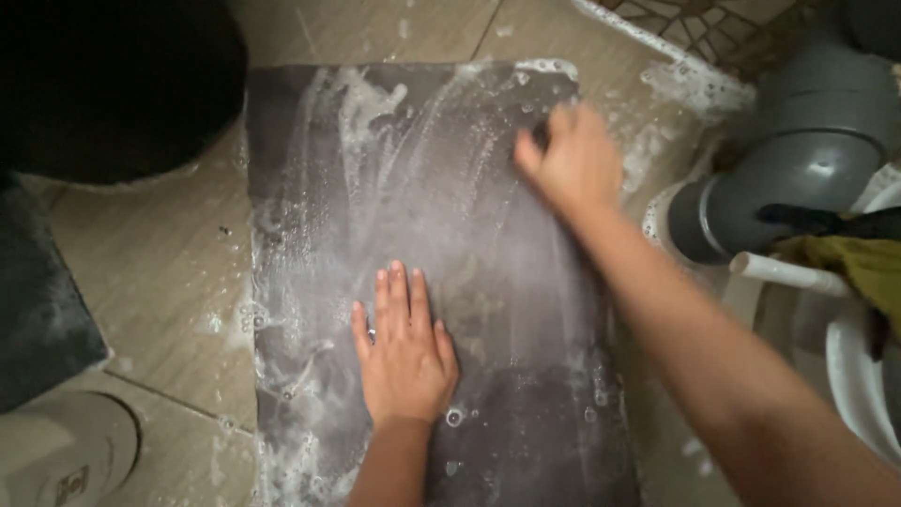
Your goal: Scrubbing a floor mat with soap and a brush.
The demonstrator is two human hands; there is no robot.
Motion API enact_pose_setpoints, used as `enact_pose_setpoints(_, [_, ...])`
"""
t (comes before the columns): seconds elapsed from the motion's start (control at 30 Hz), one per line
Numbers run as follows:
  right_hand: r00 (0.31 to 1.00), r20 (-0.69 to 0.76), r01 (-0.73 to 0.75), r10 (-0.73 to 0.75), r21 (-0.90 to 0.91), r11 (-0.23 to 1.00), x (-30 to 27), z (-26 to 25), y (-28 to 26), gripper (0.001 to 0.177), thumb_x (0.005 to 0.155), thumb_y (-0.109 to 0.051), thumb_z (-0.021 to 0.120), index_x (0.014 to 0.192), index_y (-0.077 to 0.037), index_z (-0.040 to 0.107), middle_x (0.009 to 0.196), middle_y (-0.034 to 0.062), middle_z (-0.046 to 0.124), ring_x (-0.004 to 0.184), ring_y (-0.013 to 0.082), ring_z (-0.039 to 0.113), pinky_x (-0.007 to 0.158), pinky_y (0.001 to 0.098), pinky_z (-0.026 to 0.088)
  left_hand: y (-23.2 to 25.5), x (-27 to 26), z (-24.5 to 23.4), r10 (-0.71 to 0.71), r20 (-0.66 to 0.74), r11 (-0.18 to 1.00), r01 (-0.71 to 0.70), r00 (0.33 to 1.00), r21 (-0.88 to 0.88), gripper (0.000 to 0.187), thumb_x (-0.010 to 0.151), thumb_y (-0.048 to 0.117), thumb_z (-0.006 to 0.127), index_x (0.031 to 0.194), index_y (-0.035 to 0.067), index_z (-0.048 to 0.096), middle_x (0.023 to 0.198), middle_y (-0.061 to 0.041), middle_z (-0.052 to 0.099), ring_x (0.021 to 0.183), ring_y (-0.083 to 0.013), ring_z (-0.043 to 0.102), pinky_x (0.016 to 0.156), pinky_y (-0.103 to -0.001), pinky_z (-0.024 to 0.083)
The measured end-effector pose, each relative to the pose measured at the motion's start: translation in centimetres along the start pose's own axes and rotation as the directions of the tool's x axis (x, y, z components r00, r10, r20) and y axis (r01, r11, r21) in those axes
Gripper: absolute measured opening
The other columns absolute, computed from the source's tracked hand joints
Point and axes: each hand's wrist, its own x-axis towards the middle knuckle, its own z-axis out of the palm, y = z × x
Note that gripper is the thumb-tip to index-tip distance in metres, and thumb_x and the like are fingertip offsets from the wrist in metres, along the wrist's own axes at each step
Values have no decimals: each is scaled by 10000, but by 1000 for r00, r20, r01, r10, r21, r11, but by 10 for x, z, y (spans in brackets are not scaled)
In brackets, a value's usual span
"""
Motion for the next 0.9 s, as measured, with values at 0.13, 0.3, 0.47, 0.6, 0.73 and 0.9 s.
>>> enact_pose_setpoints(0.13, [997, 78, -17, 14, 34, 999, -30, -22, -27, 435, 863, -470, 706, 961, -51, 637, 981, 219, 634, 896, 424, 629, 746, 539, 507, 1, 2, 1, -7, -7, 999, 7, 1000, -32, 700, 889, 294, 479, 1530, 51, 340, 1633, -105, 279, 1520, -249, 212, 1211, -535, 107])
enact_pose_setpoints(0.3, [927, 198, 281, -320, 200, 939, -68, -26, -58, 449, 730, -484, 723, 909, -76, 665, 935, 218, 627, 850, 417, 639, 709, 536, 507, -4, 0, 4, -35, -24, 999, 34, 999, -35, 706, 898, 297, 473, 1528, 12, 330, 1635, -118, 281, 1526, -247, 212, 1217, -535, 108])
enact_pose_setpoints(0.47, [992, -102, 79, -74, 41, 996, 67, 39, -27, 437, 958, -466, 700, 994, -33, 646, 1006, 240, 633, 896, 440, 636, 738, 533, 523, -6, -4, 6, -10, -13, 1000, 10, 1000, -26, 709, 906, 306, 460, 1534, 17, 302, 1640, -128, 257, 1524, -250, 190, 1209, -534, 104])
enact_pose_setpoints(0.6, [993, -78, 88, -88, -9, 996, -12, -3, -61, 435, 854, -440, 709, 988, -31, 650, 978, 221, 634, 893, 421, 629, 745, 532, 518, -1, 5, 1, 6, 20, 1000, -5, 1000, -14, 711, 902, 305, 450, 1532, 20, 283, 1634, -120, 235, 1520, -240, 172, 1204, -529, 94])
enact_pose_setpoints(0.73, [953, 124, 253, -275, 170, 952, -84, -14, -65, 531, 738, -524, 719, 1011, -71, 675, 997, 217, 629, 895, 406, 645, 725, 535, 520, -5, -3, 6, -10, 15, 1000, 11, 1000, -17, 712, 902, 303, 446, 1534, 22, 278, 1637, -112, 228, 1518, -240, 167, 1202, -526, 92])
enact_pose_setpoints(0.9, [990, 71, 120, -124, 57, 991, 43, 30, -41, 457, 873, -484, 702, 1020, -52, 688, 1051, 249, 651, 911, 438, 654, 761, 543, 529, -4, 0, 4, -18, 16, 999, 18, 1000, -34, 712, 895, 294, 448, 1532, 24, 278, 1637, -108, 229, 1517, -240, 167, 1199, -526, 97])
